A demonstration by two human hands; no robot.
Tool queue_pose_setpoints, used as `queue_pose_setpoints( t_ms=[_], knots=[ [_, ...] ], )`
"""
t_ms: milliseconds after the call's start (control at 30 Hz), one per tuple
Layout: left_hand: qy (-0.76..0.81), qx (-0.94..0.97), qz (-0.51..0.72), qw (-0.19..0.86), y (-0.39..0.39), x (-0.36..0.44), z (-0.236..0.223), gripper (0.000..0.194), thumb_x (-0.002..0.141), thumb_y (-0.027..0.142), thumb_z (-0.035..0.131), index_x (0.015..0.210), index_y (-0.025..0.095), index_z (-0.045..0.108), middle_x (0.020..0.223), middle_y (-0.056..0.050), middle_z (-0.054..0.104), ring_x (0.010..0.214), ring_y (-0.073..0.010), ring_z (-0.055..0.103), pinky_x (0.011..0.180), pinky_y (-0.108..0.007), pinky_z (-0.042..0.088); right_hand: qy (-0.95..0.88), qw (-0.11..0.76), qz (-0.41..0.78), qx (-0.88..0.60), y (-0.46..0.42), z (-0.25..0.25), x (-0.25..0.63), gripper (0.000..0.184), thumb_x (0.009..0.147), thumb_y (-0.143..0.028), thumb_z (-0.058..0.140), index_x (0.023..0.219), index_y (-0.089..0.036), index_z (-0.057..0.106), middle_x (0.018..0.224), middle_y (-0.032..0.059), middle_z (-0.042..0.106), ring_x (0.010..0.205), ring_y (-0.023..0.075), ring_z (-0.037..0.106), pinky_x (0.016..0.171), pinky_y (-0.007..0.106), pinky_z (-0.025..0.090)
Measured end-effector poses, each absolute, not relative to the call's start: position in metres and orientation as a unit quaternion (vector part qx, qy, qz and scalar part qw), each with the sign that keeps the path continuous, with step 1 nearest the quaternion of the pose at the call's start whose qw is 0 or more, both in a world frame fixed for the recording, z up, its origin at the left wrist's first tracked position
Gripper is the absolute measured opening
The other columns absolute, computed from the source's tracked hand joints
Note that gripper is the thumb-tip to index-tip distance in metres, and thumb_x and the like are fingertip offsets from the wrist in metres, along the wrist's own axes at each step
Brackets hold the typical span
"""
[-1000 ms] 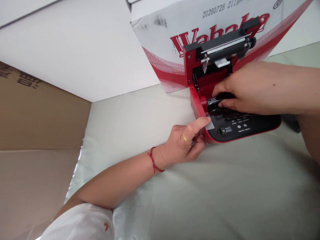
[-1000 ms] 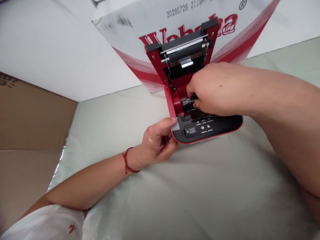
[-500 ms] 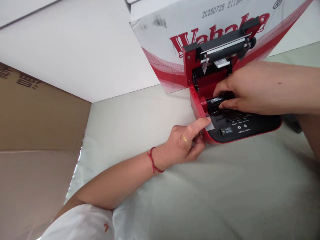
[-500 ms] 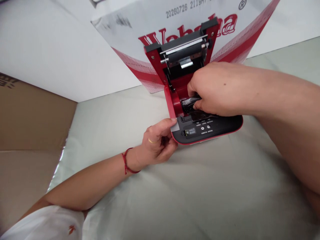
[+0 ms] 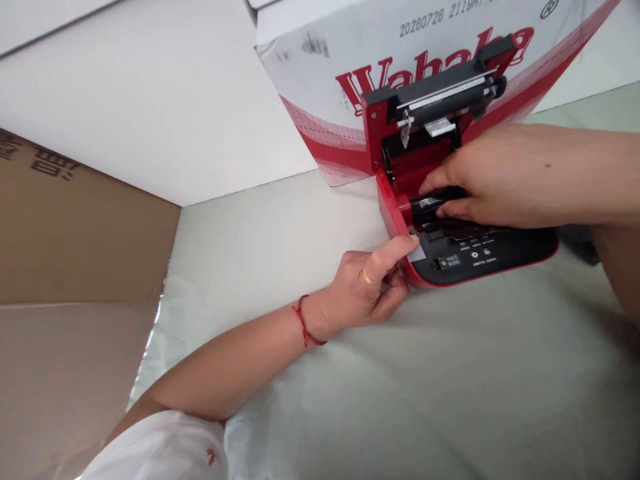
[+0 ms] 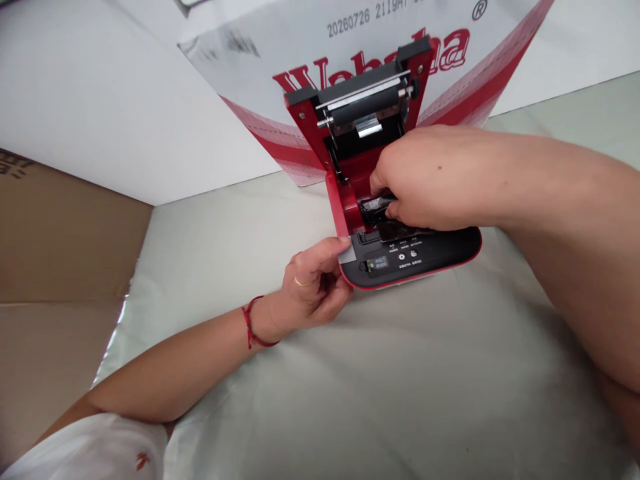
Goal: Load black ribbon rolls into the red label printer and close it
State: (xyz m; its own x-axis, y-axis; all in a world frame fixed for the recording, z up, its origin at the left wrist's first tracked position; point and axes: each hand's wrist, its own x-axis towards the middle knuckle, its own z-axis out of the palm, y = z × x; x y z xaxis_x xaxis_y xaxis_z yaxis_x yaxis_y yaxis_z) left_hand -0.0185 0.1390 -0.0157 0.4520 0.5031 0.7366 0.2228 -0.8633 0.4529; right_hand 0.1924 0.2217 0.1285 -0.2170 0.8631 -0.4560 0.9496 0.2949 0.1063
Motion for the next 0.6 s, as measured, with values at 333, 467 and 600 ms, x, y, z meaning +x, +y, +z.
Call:
queue_pose_setpoints(
  t_ms=[333,467,600],
  knots=[
    [0.225,0.843,0.47,0.133,0.139,-0.019,-0.016,0.074,0.097,0.003,0.055,0.167,0.02,0.04,0.076,0.01,0.06,0.054,-0.0078,0.05,0.054,-0.019,0.045,0.782,0.217,-0.11,0.575,0.222,0.133,0.195,0.026,0.101,-0.034,0.069,0.122,-0.034,0.084,0.095,-0.0022,0.078,0.079,0.0154,0.067,0.075,0.034,0.045],
    [0.227,0.843,0.471,0.125,0.139,-0.019,-0.016,0.074,0.097,0.003,0.055,0.167,0.021,0.04,0.077,0.009,0.061,0.055,-0.0077,0.052,0.054,-0.018,0.046,0.78,0.213,-0.135,0.573,0.23,0.127,0.202,0.033,0.099,-0.032,0.07,0.129,-0.038,0.083,0.1,-0.004,0.079,0.081,0.016,0.069,0.076,0.035,0.047],
    [0.222,0.841,0.476,0.131,0.139,-0.018,-0.016,0.074,0.096,0.001,0.056,0.167,0.019,0.042,0.077,0.009,0.06,0.055,-0.008,0.052,0.054,-0.018,0.045,0.79,0.191,-0.156,0.561,0.239,0.118,0.214,0.041,0.098,-0.039,0.073,0.138,-0.041,0.08,0.105,-0.0046,0.08,0.085,0.0182,0.071,0.079,0.037,0.05]
  ],
)
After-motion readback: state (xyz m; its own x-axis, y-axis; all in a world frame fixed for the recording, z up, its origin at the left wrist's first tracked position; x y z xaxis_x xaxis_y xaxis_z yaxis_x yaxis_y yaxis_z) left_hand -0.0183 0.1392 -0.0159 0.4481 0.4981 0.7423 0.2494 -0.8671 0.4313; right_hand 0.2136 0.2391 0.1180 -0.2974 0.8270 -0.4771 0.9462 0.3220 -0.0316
